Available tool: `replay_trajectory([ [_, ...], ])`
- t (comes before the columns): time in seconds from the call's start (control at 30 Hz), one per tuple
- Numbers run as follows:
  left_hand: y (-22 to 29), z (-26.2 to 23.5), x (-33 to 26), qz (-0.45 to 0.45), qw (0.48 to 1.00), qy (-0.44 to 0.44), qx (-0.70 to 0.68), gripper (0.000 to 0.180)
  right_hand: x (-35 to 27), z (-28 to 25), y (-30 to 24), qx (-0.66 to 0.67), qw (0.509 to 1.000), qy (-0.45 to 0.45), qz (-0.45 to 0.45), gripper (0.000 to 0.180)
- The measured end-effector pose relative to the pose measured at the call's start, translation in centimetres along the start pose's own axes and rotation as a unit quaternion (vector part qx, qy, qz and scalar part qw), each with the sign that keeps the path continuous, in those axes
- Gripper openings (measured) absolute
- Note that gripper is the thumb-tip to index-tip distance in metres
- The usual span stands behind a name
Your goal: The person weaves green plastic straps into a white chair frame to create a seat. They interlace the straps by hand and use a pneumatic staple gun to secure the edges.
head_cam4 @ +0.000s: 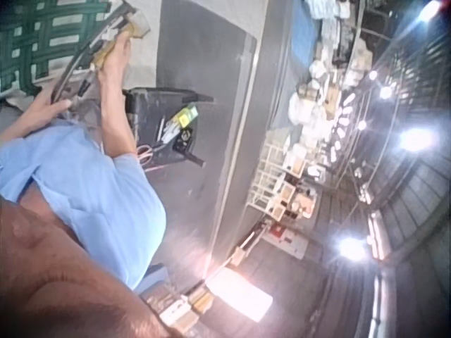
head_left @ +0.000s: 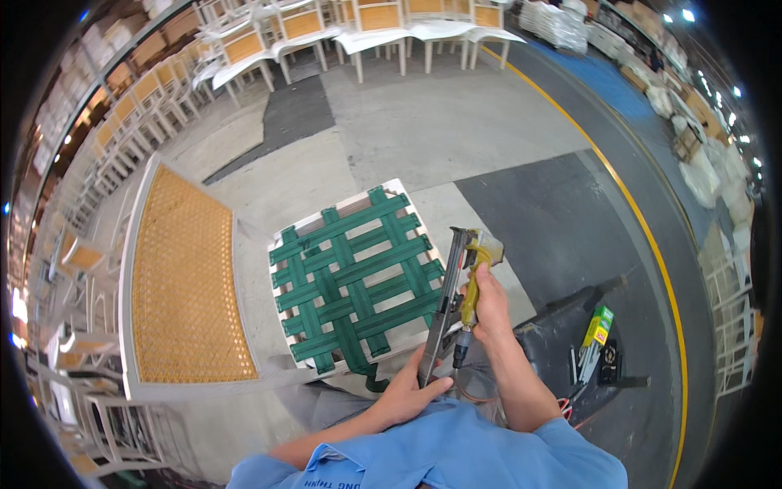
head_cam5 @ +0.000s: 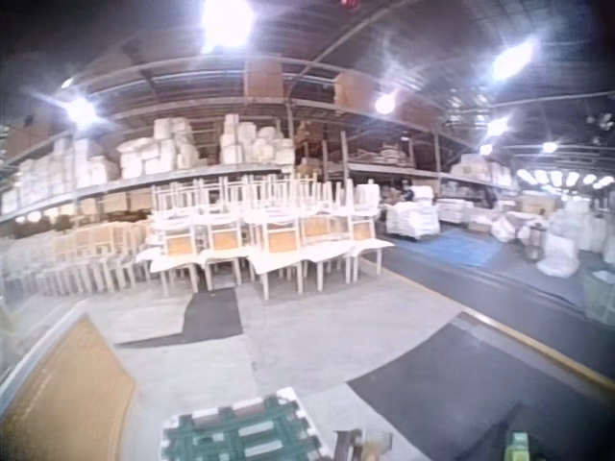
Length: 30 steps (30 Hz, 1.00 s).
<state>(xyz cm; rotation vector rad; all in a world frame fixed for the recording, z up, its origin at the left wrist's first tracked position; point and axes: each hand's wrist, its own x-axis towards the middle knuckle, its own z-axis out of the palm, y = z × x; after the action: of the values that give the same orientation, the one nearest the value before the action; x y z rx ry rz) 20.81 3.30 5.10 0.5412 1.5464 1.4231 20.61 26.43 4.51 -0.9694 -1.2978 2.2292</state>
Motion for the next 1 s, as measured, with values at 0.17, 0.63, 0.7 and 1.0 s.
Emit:
replay_trajectory([
  [0.17,1.1,1.1,1.1,0.152,0.959,0.107,0.213,0.071,1.0,-0.6,1.1,0.037,0.998,0.023,0.036,0.053],
  [0.63,3.4,-0.4,5.2,0.134,0.964,0.227,0.022,0.055,-1.8,1.4,5.6,-0.17,0.974,-0.144,-0.052,0.046],
  [0.7,2.3,-3.0,6.3,0.092,0.969,0.23,-0.017,0.054,-1.1,3.6,4.1,-0.177,0.97,-0.163,-0.03,0.043],
  [1.0,-1.9,-18.7,9.2,0.079,0.82,0.516,0.235,0.03,10.0,8.5,3.0,-0.597,0.774,-0.097,-0.187,0.055],
])
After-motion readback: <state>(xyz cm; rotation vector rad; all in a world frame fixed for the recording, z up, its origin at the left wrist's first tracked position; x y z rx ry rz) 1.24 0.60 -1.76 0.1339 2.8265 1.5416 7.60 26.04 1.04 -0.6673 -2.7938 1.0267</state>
